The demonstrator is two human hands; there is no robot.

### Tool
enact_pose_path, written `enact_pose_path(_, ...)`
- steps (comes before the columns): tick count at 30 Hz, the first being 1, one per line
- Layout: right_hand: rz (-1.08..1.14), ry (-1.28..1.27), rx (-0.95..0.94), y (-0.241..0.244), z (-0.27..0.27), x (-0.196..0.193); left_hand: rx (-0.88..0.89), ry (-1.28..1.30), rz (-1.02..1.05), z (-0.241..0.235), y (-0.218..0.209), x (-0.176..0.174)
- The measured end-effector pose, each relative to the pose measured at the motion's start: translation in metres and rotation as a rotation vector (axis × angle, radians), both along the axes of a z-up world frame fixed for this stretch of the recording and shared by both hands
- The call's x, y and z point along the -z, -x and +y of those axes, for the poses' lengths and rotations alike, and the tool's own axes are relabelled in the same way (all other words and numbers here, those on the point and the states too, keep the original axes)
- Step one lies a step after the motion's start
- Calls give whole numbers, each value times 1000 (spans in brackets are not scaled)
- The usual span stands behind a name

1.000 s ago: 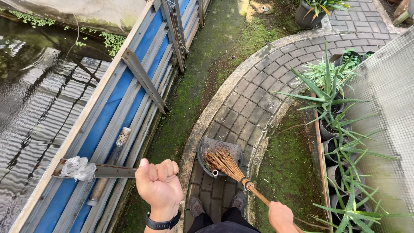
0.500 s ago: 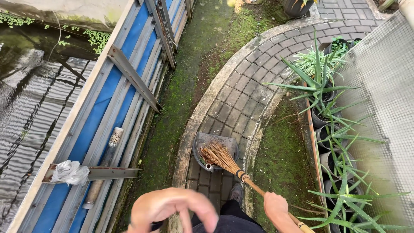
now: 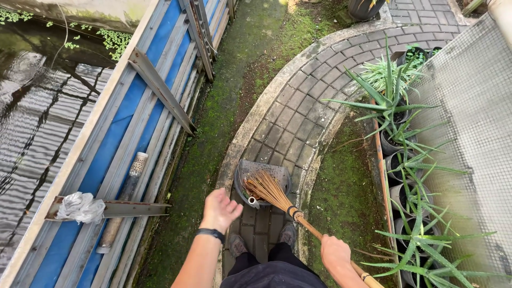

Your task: Sweep fallen leaves and debris from garden paths and plant beds into a dustpan.

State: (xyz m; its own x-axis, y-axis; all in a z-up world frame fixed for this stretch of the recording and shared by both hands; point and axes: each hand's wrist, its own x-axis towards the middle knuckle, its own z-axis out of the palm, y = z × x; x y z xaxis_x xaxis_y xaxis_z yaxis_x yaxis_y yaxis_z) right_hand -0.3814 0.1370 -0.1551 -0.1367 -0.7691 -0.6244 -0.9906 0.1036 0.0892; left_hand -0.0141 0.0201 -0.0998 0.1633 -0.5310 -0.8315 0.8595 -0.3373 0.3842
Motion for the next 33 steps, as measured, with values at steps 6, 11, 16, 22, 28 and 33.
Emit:
enact_pose_path(6,28,-4,31,-5,2,-23,189,-376,113,-2,43,-8)
enact_pose_path(11,36,37,54,-3,18,-59,156,-281,311,-8,43,162)
enact_pose_path(16,51,18,172,-15,35,-122,176,-262,491,3,36,254)
enact_pose_path(22,43,41,301,-5,52,-125,206,-369,446,20,26,218)
enact_pose_path(28,55,56,344,-10,59,-119,353,-356,420,43,2,197)
enact_pose_path(33,53,43,430,-22,63,-115,391,-283,501,65,-19,214)
